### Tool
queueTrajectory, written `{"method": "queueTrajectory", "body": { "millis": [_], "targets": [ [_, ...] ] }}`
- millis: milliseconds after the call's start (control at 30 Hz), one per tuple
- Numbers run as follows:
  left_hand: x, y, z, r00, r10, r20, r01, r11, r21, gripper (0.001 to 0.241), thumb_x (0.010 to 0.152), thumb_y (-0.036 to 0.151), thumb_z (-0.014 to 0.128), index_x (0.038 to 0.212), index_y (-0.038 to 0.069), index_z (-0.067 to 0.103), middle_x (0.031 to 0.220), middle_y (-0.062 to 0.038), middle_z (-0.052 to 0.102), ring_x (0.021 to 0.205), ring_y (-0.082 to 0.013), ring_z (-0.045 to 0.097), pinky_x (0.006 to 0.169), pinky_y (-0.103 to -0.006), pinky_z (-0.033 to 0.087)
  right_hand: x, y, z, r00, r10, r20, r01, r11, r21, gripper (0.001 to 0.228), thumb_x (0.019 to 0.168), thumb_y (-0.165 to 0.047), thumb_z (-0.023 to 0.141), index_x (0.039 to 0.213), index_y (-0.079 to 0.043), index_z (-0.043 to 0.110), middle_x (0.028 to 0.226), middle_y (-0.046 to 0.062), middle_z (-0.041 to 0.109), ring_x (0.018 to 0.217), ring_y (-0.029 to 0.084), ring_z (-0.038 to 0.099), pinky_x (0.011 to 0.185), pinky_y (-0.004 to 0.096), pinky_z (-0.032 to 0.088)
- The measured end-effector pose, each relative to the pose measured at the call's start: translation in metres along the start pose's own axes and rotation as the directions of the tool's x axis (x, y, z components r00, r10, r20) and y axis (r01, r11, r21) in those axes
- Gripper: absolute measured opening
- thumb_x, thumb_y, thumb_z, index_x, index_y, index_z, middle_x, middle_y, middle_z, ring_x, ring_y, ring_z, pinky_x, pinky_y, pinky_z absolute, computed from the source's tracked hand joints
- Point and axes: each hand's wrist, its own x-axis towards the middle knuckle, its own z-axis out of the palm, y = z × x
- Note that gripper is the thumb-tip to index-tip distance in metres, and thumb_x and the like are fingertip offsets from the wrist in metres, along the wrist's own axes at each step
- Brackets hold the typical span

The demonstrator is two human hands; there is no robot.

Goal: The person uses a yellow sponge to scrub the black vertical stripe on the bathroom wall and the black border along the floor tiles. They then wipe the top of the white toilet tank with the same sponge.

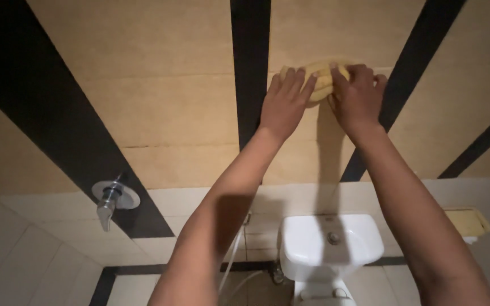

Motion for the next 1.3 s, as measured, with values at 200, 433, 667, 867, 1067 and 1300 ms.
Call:
{"method": "queueTrajectory", "body": {
  "millis": [200, 433, 667, 867, 1067, 1300],
  "targets": [
    [0.017, 0.021, -0.014, 0.970, -0.071, 0.231, 0.025, 0.980, 0.197, 0.062, 0.093, 0.039, 0.058, 0.148, 0.010, 0.052, 0.146, -0.016, 0.056, 0.140, -0.0330, 0.048, 0.114, -0.0505, 0.037, 0.003, -0.009, 0.002, 0.995, -0.064, 0.077, 0.076, 0.984, -0.161, 0.060, 0.084, -0.025, 0.080, 0.139, -0.008, 0.063, 0.139, 0.020, 0.056, 0.135, 0.037, 0.049, 0.107, 0.052, 0.036],
    [0.012, 0.024, -0.004, 0.963, -0.156, 0.219, 0.093, 0.958, 0.270, 0.052, 0.097, 0.025, 0.052, 0.149, 0.017, 0.052, 0.152, -0.011, 0.051, 0.143, -0.0277, 0.045, 0.115, -0.0486, 0.035, 0.004, -0.008, 0.012, 0.982, 0.011, 0.189, 0.028, 0.979, -0.204, 0.078, 0.091, -0.026, 0.072, 0.160, -0.004, 0.041, 0.143, 0.023, 0.051, 0.129, 0.040, 0.048, 0.095, 0.053, 0.045],
    [0.002, 0.026, -0.003, 0.973, -0.190, 0.129, 0.159, 0.963, 0.217, 0.046, 0.102, 0.018, 0.054, 0.148, 0.017, 0.059, 0.154, -0.011, 0.055, 0.147, -0.0259, 0.045, 0.113, -0.0486, 0.039, 0.012, -0.023, -0.011, 0.940, 0.063, 0.336, 0.027, 0.966, -0.256, 0.089, 0.078, -0.009, 0.070, 0.160, -0.004, 0.035, 0.148, 0.024, 0.046, 0.130, 0.040, 0.046, 0.092, 0.051, 0.047],
    [0.001, 0.028, 0.010, 0.973, -0.205, 0.106, 0.182, 0.964, 0.193, 0.044, 0.100, 0.018, 0.055, 0.143, 0.019, 0.060, 0.154, -0.006, 0.056, 0.147, -0.0240, 0.046, 0.116, -0.0493, 0.038, -0.003, -0.006, 0.012, 0.984, -0.020, 0.179, 0.067, 0.964, -0.259, 0.081, 0.089, -0.010, 0.068, 0.164, -0.005, 0.037, 0.148, 0.021, 0.049, 0.129, 0.038, 0.049, 0.093, 0.050, 0.048],
    [0.001, 0.027, 0.002, 0.977, -0.210, 0.048, 0.204, 0.973, 0.106, 0.049, 0.099, 0.016, 0.058, 0.148, 0.019, 0.057, 0.155, -0.008, 0.052, 0.145, -0.0250, 0.046, 0.116, -0.0522, 0.039, -0.003, -0.007, 0.001, 0.977, -0.018, 0.211, 0.082, 0.951, -0.298, 0.087, 0.084, -0.007, 0.070, 0.165, -0.004, 0.038, 0.149, 0.023, 0.047, 0.130, 0.039, 0.048, 0.092, 0.049, 0.049],
    [-0.003, 0.028, 0.012, 0.975, -0.221, -0.010, 0.221, 0.970, 0.102, 0.052, 0.100, 0.012, 0.060, 0.152, 0.019, 0.053, 0.157, -0.008, 0.051, 0.148, -0.0248, 0.043, 0.118, -0.0518, 0.039, 0.000, -0.010, -0.013, 0.947, 0.016, 0.320, 0.082, 0.953, -0.291, 0.102, 0.074, -0.007, 0.077, 0.167, -0.007, 0.037, 0.150, 0.027, 0.041, 0.130, 0.044, 0.045, 0.088, 0.053, 0.049]
  ]
}}
